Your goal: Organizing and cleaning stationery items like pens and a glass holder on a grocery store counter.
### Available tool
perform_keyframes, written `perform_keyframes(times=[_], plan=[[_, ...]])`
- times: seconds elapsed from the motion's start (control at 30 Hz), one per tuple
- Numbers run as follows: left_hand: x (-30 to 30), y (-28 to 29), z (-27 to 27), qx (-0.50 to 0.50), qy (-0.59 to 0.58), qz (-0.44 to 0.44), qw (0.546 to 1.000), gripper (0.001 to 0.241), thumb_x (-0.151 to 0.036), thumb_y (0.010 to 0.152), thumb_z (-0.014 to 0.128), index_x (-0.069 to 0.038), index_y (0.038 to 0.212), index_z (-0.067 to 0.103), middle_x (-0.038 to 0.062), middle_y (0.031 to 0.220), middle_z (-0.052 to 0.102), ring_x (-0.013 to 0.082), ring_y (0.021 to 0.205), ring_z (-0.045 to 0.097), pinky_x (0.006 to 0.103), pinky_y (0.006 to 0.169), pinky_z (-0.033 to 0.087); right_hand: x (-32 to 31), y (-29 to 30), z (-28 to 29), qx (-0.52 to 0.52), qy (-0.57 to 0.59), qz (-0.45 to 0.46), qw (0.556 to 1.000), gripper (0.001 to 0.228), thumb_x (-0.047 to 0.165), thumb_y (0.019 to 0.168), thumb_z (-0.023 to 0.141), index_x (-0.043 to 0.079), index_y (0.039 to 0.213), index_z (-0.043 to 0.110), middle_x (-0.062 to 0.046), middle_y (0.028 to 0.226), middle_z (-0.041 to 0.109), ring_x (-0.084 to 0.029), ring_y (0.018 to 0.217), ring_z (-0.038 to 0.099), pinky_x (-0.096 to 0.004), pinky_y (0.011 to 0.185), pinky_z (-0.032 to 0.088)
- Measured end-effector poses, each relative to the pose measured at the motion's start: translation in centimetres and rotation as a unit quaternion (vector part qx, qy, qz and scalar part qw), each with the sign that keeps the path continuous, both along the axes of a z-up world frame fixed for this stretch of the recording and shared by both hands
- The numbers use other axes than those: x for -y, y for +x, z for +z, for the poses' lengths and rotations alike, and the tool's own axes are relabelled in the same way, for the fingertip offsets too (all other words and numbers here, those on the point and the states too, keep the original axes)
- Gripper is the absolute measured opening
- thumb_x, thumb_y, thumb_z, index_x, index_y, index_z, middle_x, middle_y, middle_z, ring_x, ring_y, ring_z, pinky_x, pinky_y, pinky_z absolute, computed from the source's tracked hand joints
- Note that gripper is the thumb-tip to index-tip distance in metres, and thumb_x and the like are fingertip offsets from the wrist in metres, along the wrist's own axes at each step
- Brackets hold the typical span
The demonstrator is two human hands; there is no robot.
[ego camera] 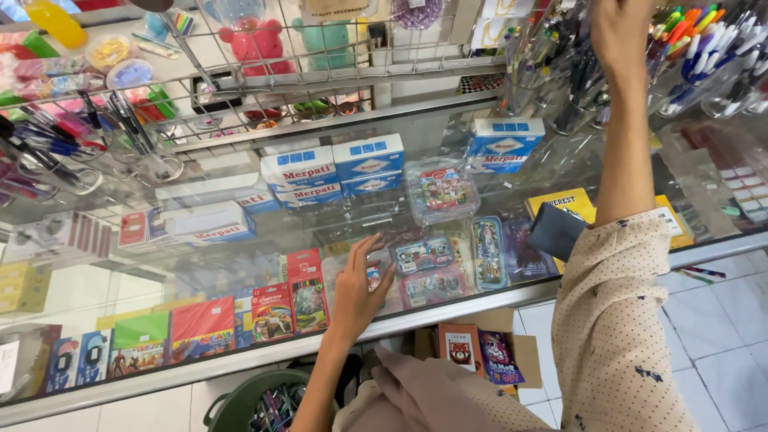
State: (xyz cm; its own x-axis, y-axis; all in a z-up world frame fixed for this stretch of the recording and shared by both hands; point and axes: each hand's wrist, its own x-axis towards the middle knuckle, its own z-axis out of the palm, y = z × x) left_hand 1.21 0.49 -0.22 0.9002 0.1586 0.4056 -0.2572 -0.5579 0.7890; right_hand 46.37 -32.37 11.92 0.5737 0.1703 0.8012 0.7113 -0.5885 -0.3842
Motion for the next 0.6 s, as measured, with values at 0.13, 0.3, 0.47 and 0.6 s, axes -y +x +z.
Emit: perform_keyframes(times=[0.13, 0.3, 0.47, 0.6], plan=[[0.0, 0.0, -0.2, -0.009, -0.002, 0.003, 1.000, 0.060, -0.016, 0.091, 0.076, -0.005, 0.143, 0.048, 0.015, 0.142, 0.058, 0.0296, 0.111, 0.073, 0.0374, 0.082, 0.063, -0.2, -3.1, 3.9, -0.023, -0.254, 0.003, 0.967, 0.021, 0.017, 0.106, 0.069, -0.004, 0.110, 0.071, -0.018, 0.095, 0.072, -0.033, 0.091, 0.069, -0.045, 0.077, 0.052], [0.0, 0.0, -0.1, -0.018, 0.004, 0.004, 1.000, 0.059, -0.017, 0.092, 0.075, -0.006, 0.143, 0.048, 0.015, 0.142, 0.058, 0.0289, 0.109, 0.074, 0.0375, 0.079, 0.063, 0.8, 4.2, 0.3, -0.140, -0.413, -0.011, 0.900, 0.035, 0.016, 0.085, 0.076, 0.012, 0.120, 0.079, -0.019, 0.103, 0.075, -0.036, 0.090, 0.071, -0.046, 0.082, 0.056], [0.0, 0.0, -0.3, 0.001, 0.012, 0.006, 1.000, 0.059, -0.019, 0.093, 0.075, -0.006, 0.144, 0.049, 0.014, 0.142, 0.057, 0.0285, 0.106, 0.075, 0.0371, 0.078, 0.062, -1.9, 1.2, 2.6, -0.190, -0.438, -0.094, 0.874, 0.040, 0.020, 0.077, 0.084, 0.017, 0.116, 0.082, -0.014, 0.102, 0.078, -0.033, 0.090, 0.073, -0.046, 0.080, 0.057], [0.1, 0.0, -0.2, -0.021, 0.013, 0.012, 1.000, 0.058, -0.020, 0.092, 0.075, -0.007, 0.143, 0.049, 0.014, 0.142, 0.058, 0.0266, 0.102, 0.076, 0.0374, 0.075, 0.061, -1.5, 3.1, 1.3, -0.164, -0.349, -0.006, 0.923, 0.029, 0.015, 0.079, 0.081, 0.012, 0.108, 0.080, -0.011, 0.097, 0.076, -0.029, 0.087, 0.074, -0.044, 0.077, 0.058]])
